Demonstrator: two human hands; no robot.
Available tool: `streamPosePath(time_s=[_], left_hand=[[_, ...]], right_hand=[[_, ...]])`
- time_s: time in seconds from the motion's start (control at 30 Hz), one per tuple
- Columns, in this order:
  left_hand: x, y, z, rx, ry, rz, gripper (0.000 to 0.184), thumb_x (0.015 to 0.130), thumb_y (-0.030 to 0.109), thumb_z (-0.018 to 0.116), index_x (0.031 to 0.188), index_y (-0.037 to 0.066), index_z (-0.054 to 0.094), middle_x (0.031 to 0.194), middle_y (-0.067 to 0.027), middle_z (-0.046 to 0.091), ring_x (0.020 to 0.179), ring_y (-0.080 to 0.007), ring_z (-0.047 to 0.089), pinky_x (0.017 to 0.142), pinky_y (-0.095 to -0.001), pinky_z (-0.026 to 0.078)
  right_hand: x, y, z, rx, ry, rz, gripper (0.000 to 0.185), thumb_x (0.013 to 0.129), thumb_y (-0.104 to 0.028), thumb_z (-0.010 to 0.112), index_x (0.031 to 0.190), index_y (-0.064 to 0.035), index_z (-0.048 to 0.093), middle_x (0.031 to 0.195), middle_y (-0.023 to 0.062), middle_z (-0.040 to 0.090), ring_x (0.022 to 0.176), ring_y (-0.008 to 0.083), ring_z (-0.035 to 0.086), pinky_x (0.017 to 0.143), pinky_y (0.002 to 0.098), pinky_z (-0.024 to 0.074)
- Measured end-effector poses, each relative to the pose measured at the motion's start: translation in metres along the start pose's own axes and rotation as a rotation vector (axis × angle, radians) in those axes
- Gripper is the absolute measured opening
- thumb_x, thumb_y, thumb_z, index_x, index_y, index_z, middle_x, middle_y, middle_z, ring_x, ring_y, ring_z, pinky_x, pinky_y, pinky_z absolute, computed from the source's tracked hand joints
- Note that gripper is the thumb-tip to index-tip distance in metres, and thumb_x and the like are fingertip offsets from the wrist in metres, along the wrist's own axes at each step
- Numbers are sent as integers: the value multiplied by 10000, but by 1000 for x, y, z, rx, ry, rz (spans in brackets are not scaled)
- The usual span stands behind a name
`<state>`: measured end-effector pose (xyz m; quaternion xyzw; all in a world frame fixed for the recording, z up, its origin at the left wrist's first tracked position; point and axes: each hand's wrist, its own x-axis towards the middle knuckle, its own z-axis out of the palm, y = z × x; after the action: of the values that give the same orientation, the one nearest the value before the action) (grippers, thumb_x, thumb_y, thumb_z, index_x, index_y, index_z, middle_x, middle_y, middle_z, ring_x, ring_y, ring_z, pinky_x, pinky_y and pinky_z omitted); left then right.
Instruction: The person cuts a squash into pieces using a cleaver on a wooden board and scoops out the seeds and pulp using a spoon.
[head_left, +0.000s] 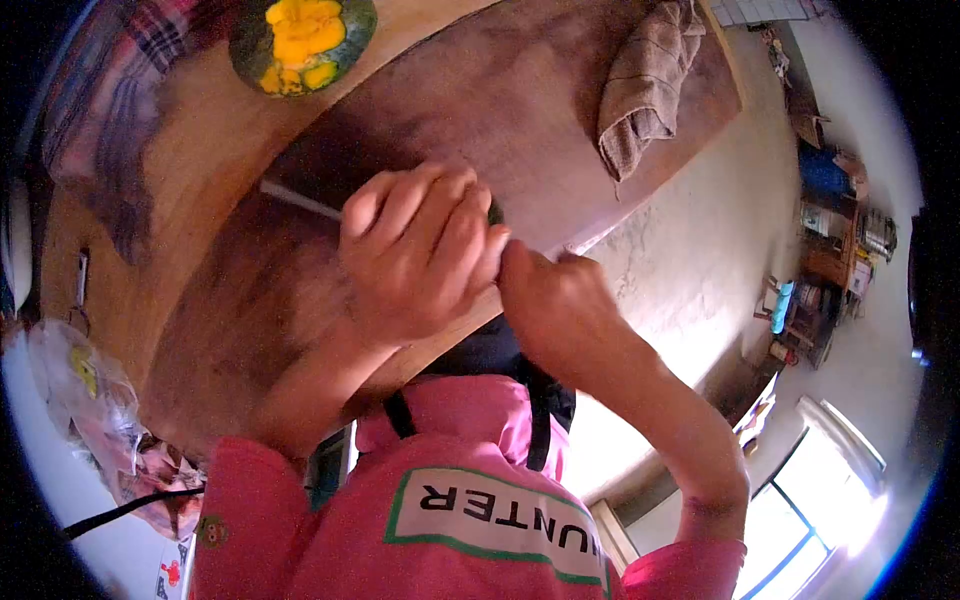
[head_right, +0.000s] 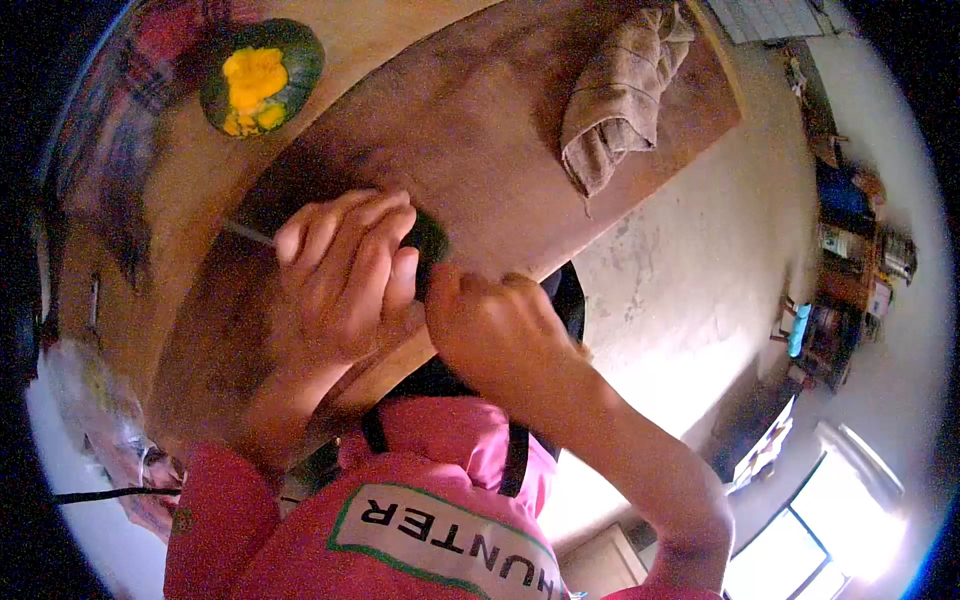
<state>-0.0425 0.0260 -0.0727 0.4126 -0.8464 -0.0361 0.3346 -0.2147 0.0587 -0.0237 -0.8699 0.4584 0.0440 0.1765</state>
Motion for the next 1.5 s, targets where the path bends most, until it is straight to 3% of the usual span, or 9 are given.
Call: streamPosePath(time_s=[0.23,0.43,0.47,0.63,0.8,0.93,1.2,1.3,1.5], left_hand=[[4,-4,4,-7,57,40,284,927,297,579,938,23,652,976,-101,680,910,-227,612,852,-398,367],[4,-7,-3,17,128,17,558,976,460,481,1218,-31,587,1309,-185,563,1244,-341,503,1098,-515,275],[-7,-10,2,3,145,-6,700,969,532,444,1356,-51,477,1446,-213,440,1379,-409,349,1158,-574,158],[-34,-10,4,-7,274,-71,873,915,571,539,1454,-72,298,1507,-290,308,1405,-475,267,1145,-617,158],[-36,4,-3,-318,328,-278,759,929,329,635,1477,-53,276,1526,-269,297,1425,-407,276,1171,-493,222],[-56,2,10,-477,189,-442,644,905,150,663,1444,-38,365,1415,-222,488,1306,-321,488,1099,-394,368],[-67,-2,3,-785,72,-489,418,1010,200,461,1363,-23,485,1410,-170,486,1336,-292,437,1127,-377,308],[-66,-2,-6,-760,-13,-438,487,1020,297,390,1384,-13,480,1437,-154,479,1379,-261,387,1159,-380,245],[-67,4,-27,-574,-348,-242,911,777,161,757,1510,22,234,1516,-243,294,1437,-388,262,1176,-434,233]], right_hand=[[0,10,8,-74,40,-66,134,793,-82,582,900,-12,541,702,88,573,583,232,660,511,370,524],[-4,11,11,26,114,17,173,784,-67,578,933,12,538,741,149,630,617,320,669,553,425,542],[-5,15,14,4,172,-11,149,808,-71,589,919,4,524,686,149,608,597,329,654,531,431,519],[-14,27,11,-7,370,-38,130,853,-60,614,907,-29,500,566,148,550,555,354,617,494,452,462],[-38,25,6,200,436,116,118,873,-76,617,945,-33,533,627,191,581,609,377,627,518,468,477],[-63,19,14,447,520,207,124,923,-108,606,980,-13,549,626,210,559,561,353,610,506,435,480],[-108,1,42,1084,570,713,172,990,-158,560,879,-27,561,572,-3,489,473,71,449,440,252,368],[-124,0,52,1179,620,758,187,989,-159,559,851,-33,548,576,-11,482,463,66,442,429,239,353],[-153,0,79,1308,692,805,149,982,-141,555,882,-30,556,575,-6,495,443,70,438,414,241,352]])
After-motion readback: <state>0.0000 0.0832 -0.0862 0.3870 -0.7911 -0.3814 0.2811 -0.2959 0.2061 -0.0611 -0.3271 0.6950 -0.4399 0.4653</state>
